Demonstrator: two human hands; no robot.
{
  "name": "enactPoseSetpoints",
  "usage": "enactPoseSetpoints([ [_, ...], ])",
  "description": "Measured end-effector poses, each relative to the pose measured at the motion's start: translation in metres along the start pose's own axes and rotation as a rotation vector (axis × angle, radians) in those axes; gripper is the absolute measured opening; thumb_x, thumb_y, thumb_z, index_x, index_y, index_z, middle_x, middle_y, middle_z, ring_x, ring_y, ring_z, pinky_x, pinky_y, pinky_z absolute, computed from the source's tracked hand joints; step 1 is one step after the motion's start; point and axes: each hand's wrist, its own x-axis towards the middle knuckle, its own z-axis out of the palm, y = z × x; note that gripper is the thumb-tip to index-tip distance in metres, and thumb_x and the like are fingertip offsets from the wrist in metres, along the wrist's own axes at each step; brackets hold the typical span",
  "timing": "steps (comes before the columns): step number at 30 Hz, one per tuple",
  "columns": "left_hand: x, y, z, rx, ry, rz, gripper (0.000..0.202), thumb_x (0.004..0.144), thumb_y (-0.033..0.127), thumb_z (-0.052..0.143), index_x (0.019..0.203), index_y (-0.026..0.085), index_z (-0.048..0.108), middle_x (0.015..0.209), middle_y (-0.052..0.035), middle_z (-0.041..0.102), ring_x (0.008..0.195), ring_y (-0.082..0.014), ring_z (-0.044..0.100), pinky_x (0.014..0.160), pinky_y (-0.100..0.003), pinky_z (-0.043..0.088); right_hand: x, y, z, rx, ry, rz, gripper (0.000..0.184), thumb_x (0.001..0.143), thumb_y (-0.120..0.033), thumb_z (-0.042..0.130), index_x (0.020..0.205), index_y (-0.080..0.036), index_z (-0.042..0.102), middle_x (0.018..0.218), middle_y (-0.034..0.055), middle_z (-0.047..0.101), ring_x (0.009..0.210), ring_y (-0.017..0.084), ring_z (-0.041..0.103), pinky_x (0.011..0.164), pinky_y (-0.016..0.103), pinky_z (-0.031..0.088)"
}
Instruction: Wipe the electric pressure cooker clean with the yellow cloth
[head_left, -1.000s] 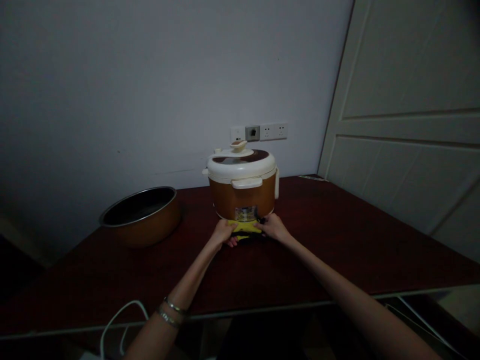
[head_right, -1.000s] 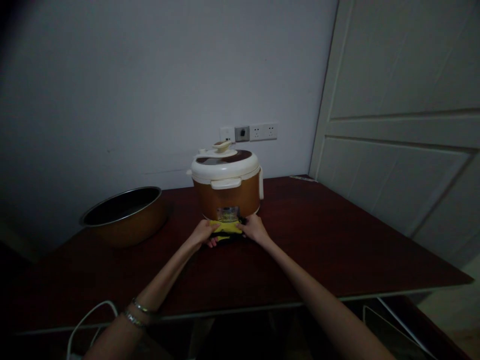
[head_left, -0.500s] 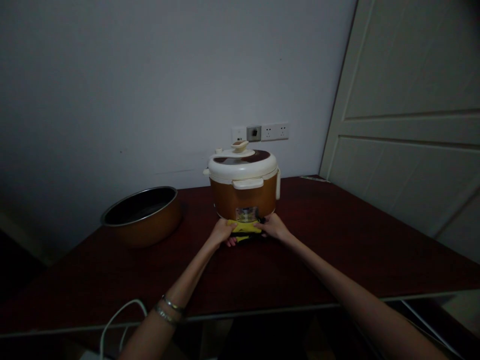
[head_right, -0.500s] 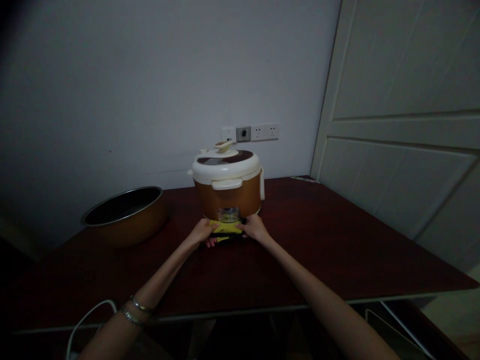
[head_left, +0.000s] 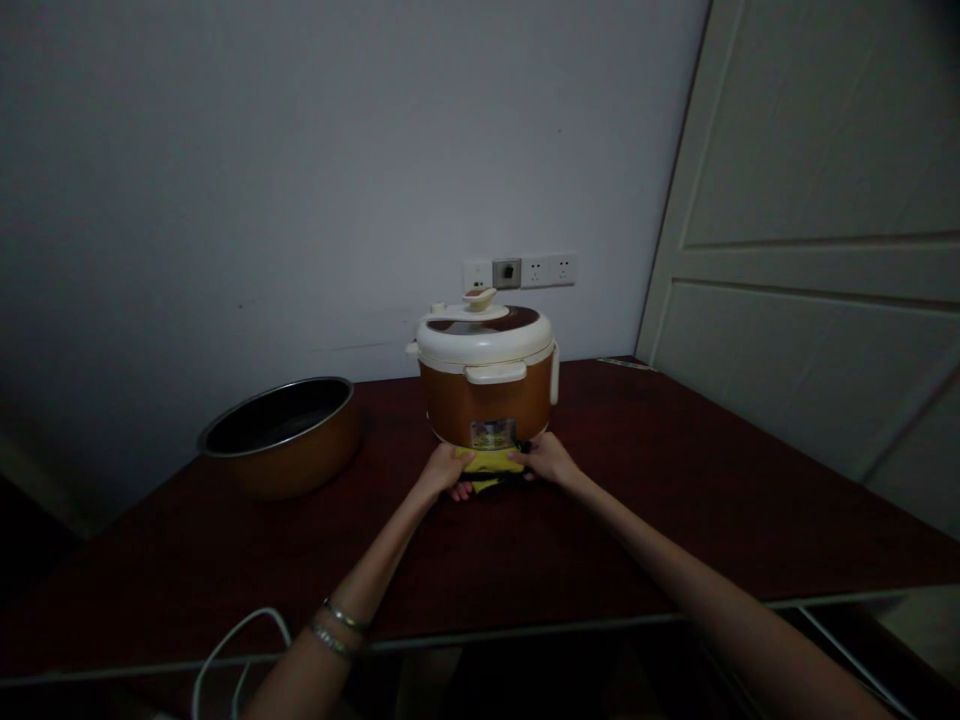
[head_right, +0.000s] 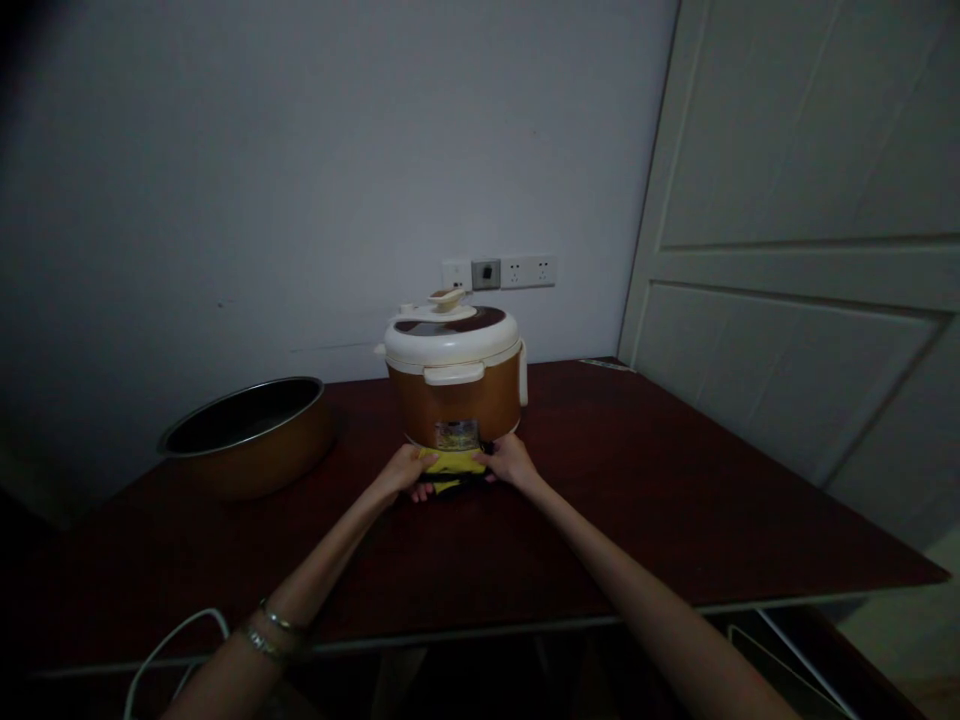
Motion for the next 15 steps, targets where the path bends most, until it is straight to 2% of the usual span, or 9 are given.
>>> enactPoseSetpoints([
  [4,0.007,0.012,0.023,0.016,-0.070,0.014,0.031,0.093,0.027,0.036,0.099,0.003,0.055,0.043,0.0000,0.056,0.034,-0.0110,0.054,0.038,-0.019,0.043,0.003,0.006,-0.031,-0.038,0.070,0.030,0.017,0.065,-0.021,0.072,0.056,-0.013,0.060,0.050,-0.0004,0.061,0.040,0.009,0.052,0.036,0.016,0.038],
  [6,0.007,0.015,0.027,0.025,-0.081,0.024,0.032,0.093,0.028,0.036,0.100,0.003,0.055,0.042,0.0004,0.056,0.034,-0.0110,0.054,0.038,-0.019,0.043,0.004,0.009,-0.037,-0.057,0.100,0.031,0.018,0.064,-0.021,0.072,0.054,-0.012,0.060,0.047,-0.0007,0.060,0.042,0.009,0.053,0.037,0.015,0.036],
  [8,0.005,0.013,0.020,0.039,-0.074,0.024,0.031,0.092,0.027,0.037,0.100,0.003,0.055,0.041,0.0008,0.055,0.033,-0.0108,0.053,0.038,-0.019,0.043,0.004,0.010,-0.031,-0.062,0.099,0.026,0.018,0.065,-0.022,0.071,0.053,-0.013,0.059,0.048,-0.0005,0.060,0.043,0.010,0.054,0.038,0.015,0.038],
  [12,0.000,0.005,-0.002,0.069,-0.015,0.020,0.031,0.092,0.025,0.036,0.103,0.003,0.054,0.040,0.0019,0.054,0.033,-0.0108,0.053,0.037,-0.018,0.042,0.000,0.005,-0.003,-0.035,0.046,0.017,0.021,0.067,-0.023,0.069,0.051,-0.015,0.057,0.050,-0.0004,0.061,0.040,0.010,0.053,0.038,0.018,0.041],
  [15,0.001,0.005,-0.002,0.097,0.002,0.025,0.031,0.092,0.026,0.036,0.102,0.003,0.055,0.041,0.0013,0.055,0.034,-0.0108,0.053,0.038,-0.019,0.042,0.000,0.002,-0.003,-0.015,0.037,0.020,0.021,0.065,-0.022,0.070,0.051,-0.016,0.056,0.050,-0.0010,0.061,0.039,0.010,0.052,0.038,0.018,0.042],
])
